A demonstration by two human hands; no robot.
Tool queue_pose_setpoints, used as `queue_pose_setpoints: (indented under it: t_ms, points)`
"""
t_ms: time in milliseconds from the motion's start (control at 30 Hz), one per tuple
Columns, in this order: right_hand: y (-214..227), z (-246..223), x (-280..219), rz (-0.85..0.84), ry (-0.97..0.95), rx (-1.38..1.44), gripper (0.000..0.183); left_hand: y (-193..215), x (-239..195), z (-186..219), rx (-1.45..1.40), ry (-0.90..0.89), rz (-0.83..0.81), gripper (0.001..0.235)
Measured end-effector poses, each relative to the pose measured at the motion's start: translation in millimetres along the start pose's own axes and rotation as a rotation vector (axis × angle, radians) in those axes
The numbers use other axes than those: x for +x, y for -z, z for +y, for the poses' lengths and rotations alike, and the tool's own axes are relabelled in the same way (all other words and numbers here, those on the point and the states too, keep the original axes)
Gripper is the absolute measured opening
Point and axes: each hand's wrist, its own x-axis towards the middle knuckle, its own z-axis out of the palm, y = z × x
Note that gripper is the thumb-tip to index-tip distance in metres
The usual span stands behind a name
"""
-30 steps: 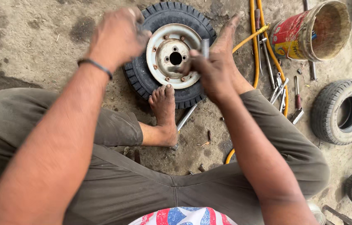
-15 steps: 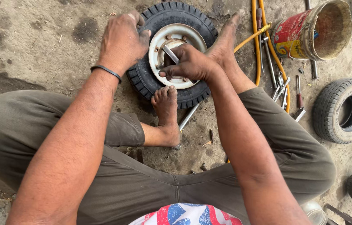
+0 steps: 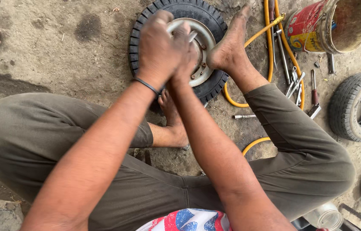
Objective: The person sits on the ground and uses a metal tire lever to pry the bead of a small tire off the rim. They repeatedly insert the lever between the tire and the rim, applying leverage to separate the rubber from the metal edge. The person uses their feet to stabilize the tire during the process.
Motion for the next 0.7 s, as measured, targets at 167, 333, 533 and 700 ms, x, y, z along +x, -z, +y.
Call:
queue_pose_setpoints:
  t_ms: [167, 333, 533, 700]
  points:
    - [27, -62, -1, 0.037, -0.116, -0.208, 0.034, -31, -33, 12, 0.34, -0.497, 0.2, 0.066]
    - [74, -199, -32, -0.115, 0.158, -1.052, 0.019, -11, -9, -7, 0.371, -0.665, -0.5, 0.064]
    - [119, -265, -83, -0.253, 0.25, -1.368, 0.021, -2, -10, 12, 0.455, -0.33, 0.052, 0.06]
    - [106, -217, -86, -0.469, 0.536, -1.455, 0.023, 6, -4, -8, 0.428, -0.642, -0.227, 0.085]
